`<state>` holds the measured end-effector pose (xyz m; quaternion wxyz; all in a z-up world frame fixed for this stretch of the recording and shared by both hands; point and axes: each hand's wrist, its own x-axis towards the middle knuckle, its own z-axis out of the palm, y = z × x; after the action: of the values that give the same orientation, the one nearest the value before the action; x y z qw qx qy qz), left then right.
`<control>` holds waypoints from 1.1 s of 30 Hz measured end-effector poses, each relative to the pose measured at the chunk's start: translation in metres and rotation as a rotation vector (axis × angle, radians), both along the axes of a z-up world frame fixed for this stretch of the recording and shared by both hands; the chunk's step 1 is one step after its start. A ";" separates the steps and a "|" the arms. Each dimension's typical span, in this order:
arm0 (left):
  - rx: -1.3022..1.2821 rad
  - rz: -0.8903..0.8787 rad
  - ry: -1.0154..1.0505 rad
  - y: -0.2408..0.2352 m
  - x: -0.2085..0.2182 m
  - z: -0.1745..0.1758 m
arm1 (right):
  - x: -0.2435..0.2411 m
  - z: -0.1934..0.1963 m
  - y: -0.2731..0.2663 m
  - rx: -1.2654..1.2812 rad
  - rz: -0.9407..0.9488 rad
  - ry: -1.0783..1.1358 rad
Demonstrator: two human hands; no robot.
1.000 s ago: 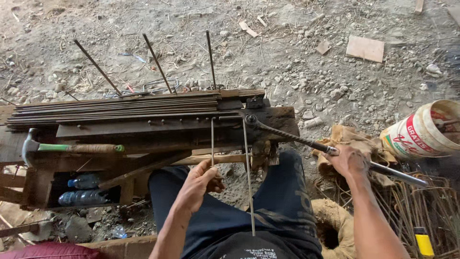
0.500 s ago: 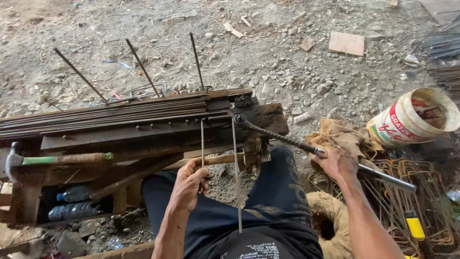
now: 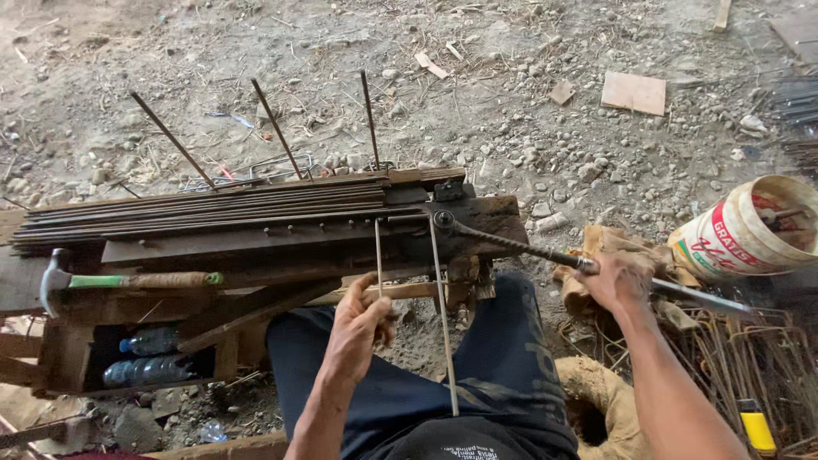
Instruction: The person uses a manual metal bending machine to bend thin metal rods into rectangular shapes. They insert each rod into the jig, rotate the crank to form the shape, and remove the finished piece before repeating the process.
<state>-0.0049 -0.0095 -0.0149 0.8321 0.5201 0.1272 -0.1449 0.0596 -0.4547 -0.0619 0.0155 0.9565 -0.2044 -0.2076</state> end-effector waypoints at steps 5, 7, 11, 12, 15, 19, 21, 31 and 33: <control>-0.031 0.035 -0.108 -0.008 0.009 0.043 | 0.002 0.035 0.053 0.235 0.139 -0.283; -0.073 0.145 -0.165 -0.016 0.019 0.051 | -0.011 0.083 0.107 0.443 0.293 -0.429; -0.105 0.233 -0.254 -0.018 0.040 0.051 | -0.032 0.147 0.181 0.941 0.653 -0.606; -0.101 0.228 -0.263 -0.019 0.042 0.055 | -0.030 0.160 0.189 0.942 0.653 -0.617; -0.045 0.210 -0.256 -0.017 0.051 0.056 | -0.014 0.178 0.209 0.946 0.987 -0.719; 0.063 0.200 -0.284 -0.009 0.076 0.059 | 0.024 0.197 0.226 0.898 1.034 -0.818; 0.139 0.196 -0.294 -0.004 0.089 0.070 | 0.040 0.217 0.235 0.863 1.019 -0.839; 0.881 0.152 -0.500 0.023 0.191 0.099 | 0.146 0.233 0.254 0.844 0.935 -0.704; 0.962 0.181 -0.541 0.017 0.208 0.108 | 0.164 0.226 0.259 0.824 0.942 -0.696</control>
<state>0.2032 0.0074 0.0933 0.5132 0.8467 0.0050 0.1402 0.2234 -0.1954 0.1646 -0.3249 0.8819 0.3324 0.0781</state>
